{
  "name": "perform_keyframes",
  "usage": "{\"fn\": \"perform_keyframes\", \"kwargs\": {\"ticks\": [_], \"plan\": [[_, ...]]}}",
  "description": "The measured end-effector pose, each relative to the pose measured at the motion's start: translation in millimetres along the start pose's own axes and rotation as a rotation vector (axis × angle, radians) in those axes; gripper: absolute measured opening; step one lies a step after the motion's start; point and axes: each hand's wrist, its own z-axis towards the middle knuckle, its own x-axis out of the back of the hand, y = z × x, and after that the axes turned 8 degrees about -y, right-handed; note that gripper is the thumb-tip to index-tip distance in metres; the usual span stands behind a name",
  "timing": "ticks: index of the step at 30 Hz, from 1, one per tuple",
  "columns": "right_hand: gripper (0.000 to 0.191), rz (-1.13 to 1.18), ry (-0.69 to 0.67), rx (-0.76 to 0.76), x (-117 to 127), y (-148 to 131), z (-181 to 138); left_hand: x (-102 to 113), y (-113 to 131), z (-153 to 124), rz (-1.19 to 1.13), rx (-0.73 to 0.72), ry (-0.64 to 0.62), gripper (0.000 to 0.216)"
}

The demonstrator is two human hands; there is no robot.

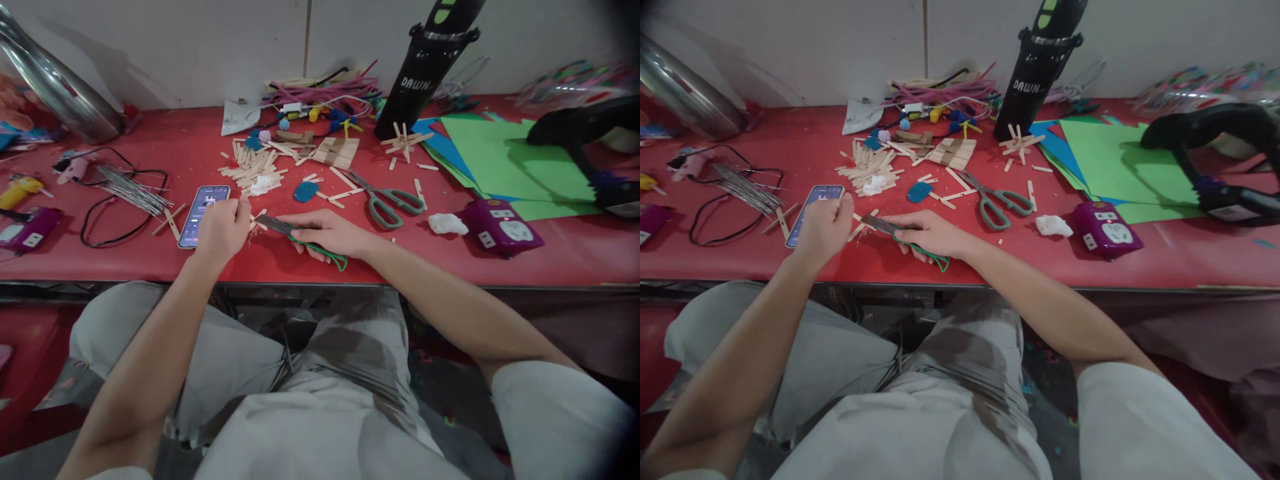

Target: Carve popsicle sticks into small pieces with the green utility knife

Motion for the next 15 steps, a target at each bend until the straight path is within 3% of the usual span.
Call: {"fn": "perform_keyframes", "kwargs": {"ticks": [15], "plan": [[0.052, 0.039, 0.029, 0.015, -0.2, -1.4, 0.0, -0.2, 0.6, -0.7, -0.005, -0.027, 0.028, 0.047]]}}
